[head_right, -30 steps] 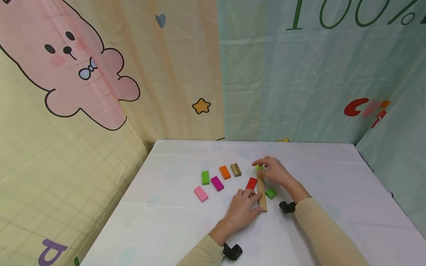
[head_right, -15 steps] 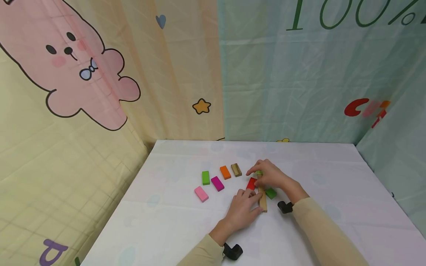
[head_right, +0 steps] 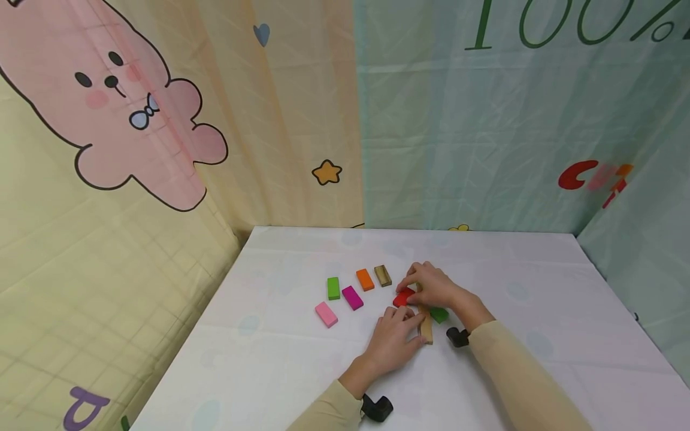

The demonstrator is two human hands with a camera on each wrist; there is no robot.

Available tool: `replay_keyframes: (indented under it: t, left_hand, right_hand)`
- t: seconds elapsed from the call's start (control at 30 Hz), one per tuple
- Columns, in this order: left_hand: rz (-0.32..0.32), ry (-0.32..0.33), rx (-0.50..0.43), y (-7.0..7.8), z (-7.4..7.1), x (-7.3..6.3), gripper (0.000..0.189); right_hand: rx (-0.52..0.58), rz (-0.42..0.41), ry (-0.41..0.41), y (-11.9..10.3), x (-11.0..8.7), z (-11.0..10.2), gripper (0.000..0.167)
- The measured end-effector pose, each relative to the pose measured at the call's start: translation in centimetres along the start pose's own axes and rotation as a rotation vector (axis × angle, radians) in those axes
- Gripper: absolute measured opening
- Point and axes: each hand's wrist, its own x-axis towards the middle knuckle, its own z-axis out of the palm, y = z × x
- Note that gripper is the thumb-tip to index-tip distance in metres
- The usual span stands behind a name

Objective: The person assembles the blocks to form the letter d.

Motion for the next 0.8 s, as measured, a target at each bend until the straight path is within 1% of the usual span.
replay_keyframes:
  t: [0.17,0.3,0.43,0.6,0.8]
  left_hand:
    - [-0.004,0.004,-0.003,0.0,0.0,0.0,0.054]
    - [-0.006,0.005,0.002,0.0,0.0,0.0,0.054]
    - [-0.003,0.004,-0.005,0.0,-0.1,-0.1,0.055]
    - [0.003,0.009,-0.006,-0.1,0.0,-0.2,0.054]
    - [0.002,0.001,-0.011,-0.1,0.1,-0.1,0.054]
  right_hand:
    - [-0.063,-0.026,0.009,-0.1,0.4,0.5,0.025]
    - [-0.068,-0.025,0.020,-0.1,0.7,0.8,0.025]
    - [-0.051,-0.022,0.020,0.1,1.0,0.9,0.025]
    - [-0.030,-0.037,0.035,0.0,1.4,1.1,0.026]
    - [0.037,0.022,0.063,-0.2,1.4,1.2,0.028]
